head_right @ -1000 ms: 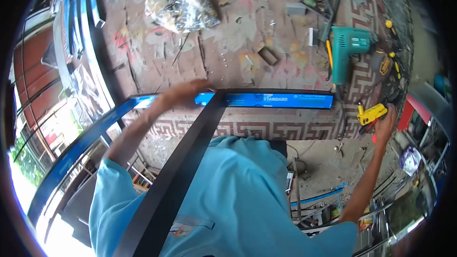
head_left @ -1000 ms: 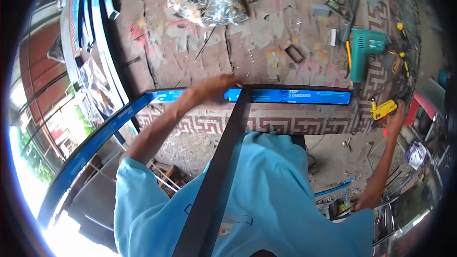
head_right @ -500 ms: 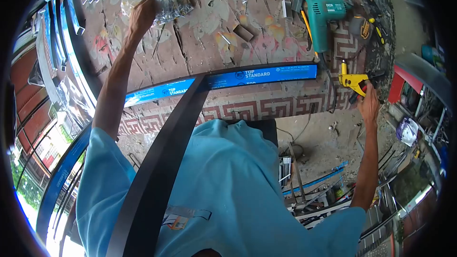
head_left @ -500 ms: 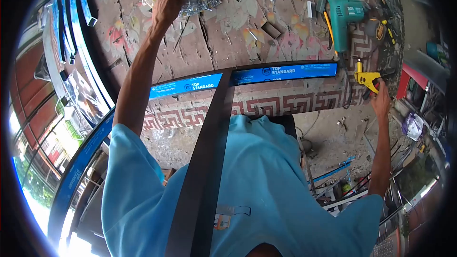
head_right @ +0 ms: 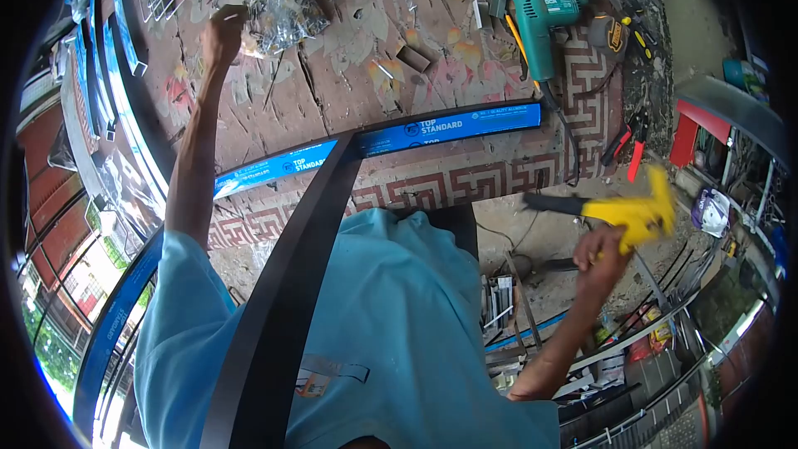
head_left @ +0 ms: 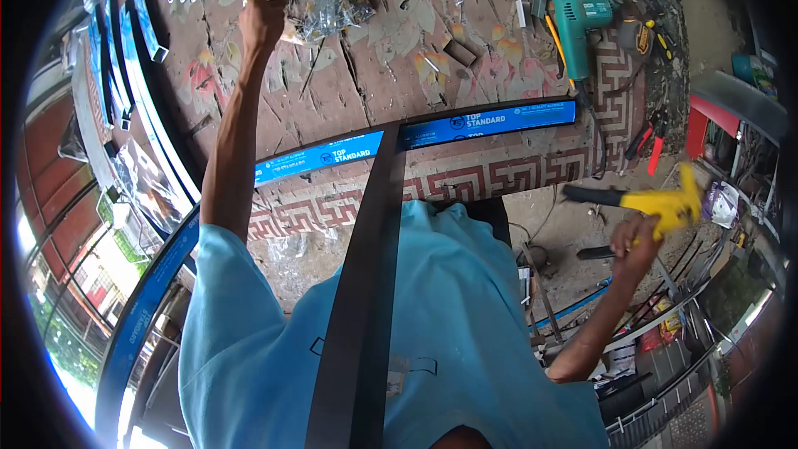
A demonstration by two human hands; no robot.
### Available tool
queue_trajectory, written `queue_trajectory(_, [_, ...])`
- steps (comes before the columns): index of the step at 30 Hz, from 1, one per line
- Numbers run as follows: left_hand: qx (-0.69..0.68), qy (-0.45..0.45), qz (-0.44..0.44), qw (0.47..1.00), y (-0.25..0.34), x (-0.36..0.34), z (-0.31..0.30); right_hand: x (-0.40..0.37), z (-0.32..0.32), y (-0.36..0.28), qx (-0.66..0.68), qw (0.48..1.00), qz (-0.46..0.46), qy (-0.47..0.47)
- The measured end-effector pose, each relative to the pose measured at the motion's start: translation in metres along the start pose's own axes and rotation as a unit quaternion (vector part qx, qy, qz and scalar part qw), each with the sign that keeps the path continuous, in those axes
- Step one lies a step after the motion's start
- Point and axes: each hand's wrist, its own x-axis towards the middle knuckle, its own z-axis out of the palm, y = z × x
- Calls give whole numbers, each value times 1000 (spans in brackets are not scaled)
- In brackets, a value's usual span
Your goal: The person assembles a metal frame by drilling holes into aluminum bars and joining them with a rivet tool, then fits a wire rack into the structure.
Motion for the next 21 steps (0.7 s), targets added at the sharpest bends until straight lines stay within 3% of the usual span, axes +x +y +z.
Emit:
queue_trajectory(1, [-26, 77, 27, 996, 21, -6, -7, 4, 12, 13, -55, 998, 30, 31])
queue_trajectory(3, [-340, 71, -45, 937, 80, -16, -14, 10, 46, 43, -120, 991, 53, 39])
queue_trajectory(5, [-553, -35, 20, 832, 157, -49, -17, 4, 101, 61, -96, 994, 56, 6])
queue_trajectory(7, [-642, -140, -51, 752, 210, -73, -15, 1, 147, 50, -98, 980, -49, -166])
queue_trajectory(12, [-748, -179, -50, 638, 246, -92, -35, 0, 191, 30, 19, 973, -66, -222])
queue_trajectory(20, [-744, -152, -52, 649, 263, -91, -32, 12, 193, 7, -29, 966, -75, -247])
queue_trajectory(21, [-744, -153, -53, 648, 261, -90, -32, 17, 187, 3, -35, 953, -24, -301])
